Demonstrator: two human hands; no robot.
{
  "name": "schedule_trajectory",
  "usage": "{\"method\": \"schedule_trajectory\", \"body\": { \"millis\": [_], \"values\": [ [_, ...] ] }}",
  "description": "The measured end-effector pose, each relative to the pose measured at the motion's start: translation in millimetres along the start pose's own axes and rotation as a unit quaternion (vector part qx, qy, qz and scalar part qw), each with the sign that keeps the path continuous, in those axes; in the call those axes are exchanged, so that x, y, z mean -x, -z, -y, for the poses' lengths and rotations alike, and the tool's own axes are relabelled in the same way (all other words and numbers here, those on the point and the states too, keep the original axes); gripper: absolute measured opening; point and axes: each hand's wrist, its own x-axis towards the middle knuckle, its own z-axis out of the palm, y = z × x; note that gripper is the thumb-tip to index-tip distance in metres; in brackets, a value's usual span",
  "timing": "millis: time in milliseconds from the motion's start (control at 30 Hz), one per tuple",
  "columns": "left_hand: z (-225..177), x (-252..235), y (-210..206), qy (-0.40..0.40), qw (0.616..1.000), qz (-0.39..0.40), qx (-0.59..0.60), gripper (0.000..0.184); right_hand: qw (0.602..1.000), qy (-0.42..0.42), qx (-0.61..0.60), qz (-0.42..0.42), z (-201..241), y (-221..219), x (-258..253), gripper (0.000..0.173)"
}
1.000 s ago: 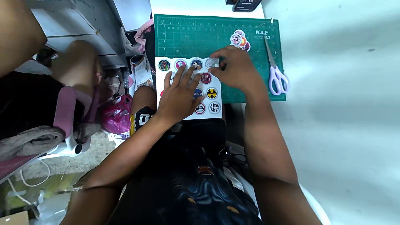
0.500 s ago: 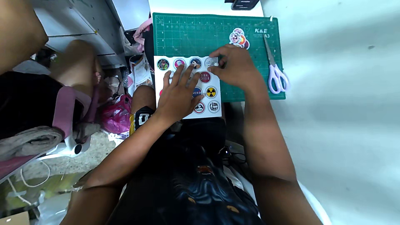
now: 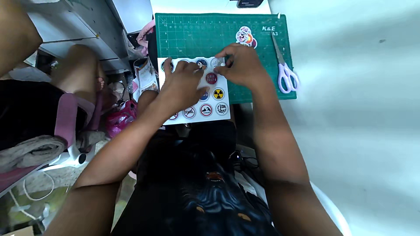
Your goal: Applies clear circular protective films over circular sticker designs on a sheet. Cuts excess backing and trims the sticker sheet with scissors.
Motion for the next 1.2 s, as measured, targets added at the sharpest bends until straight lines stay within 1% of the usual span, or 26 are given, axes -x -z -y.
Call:
{"method": "schedule_trajectory", "body": {
  "millis": [100, 133, 167, 300, 367, 433, 567, 700, 800, 867, 900, 967, 1067, 1200],
  "values": [
    [10, -33, 31, -0.035, 0.998, 0.016, 0.050, 0.037, 1.000, 0.001, -0.003, 0.000, 0, 0, 0, 0.035],
    [12, -47, 39, -0.042, 0.997, 0.025, 0.064, 0.037, 1.000, -0.001, -0.004, 0.000, -1, 0, -1, 0.036],
    [13, -61, 46, -0.040, 0.996, 0.036, 0.074, 0.038, 1.000, -0.003, -0.008, -0.001, -1, 0, -1, 0.035],
    [8, -105, 59, -0.011, 0.990, 0.114, 0.080, 0.057, 1.000, -0.018, -0.015, 0.004, -1, 1, -2, 0.040],
    [3, -119, 59, 0.007, 0.987, 0.149, 0.057, 0.059, 1.000, -0.016, -0.020, 0.000, -1, 2, -3, 0.039],
    [-1, -128, 57, 0.021, 0.985, 0.170, 0.037, 0.057, 1.000, -0.004, -0.019, -0.001, -4, 2, -4, 0.034],
    [0, -140, 51, 0.041, 0.982, 0.182, 0.037, 0.055, 1.000, 0.010, -0.017, -0.001, -6, 1, -5, 0.030],
    [3, -147, 49, 0.060, 0.977, 0.200, 0.033, 0.058, 1.000, 0.019, -0.014, 0.003, -8, 1, -7, 0.029],
    [3, -147, 50, 0.049, 0.977, 0.207, 0.029, 0.057, 0.999, 0.039, -0.023, 0.001, -14, 3, -2, 0.037],
    [5, -147, 49, 0.041, 0.977, 0.206, 0.037, 0.058, 0.999, 0.029, -0.022, -0.008, -17, 6, 10, 0.048],
    [7, -146, 49, 0.041, 0.977, 0.205, 0.042, 0.059, 1.000, 0.022, -0.012, -0.009, -18, 7, 16, 0.050],
    [11, -145, 46, 0.046, 0.977, 0.202, 0.053, 0.060, 1.000, 0.010, 0.005, -0.004, -21, 8, 25, 0.044],
    [13, -145, 44, 0.042, 0.977, 0.200, 0.067, 0.059, 1.000, -0.001, 0.016, -0.009, -26, 10, 29, 0.028],
    [10, -146, 45, 0.050, 0.976, 0.203, 0.061, 0.059, 0.999, 0.008, 0.005, -0.041, -29, 15, 22, 0.021]
  ]
}}
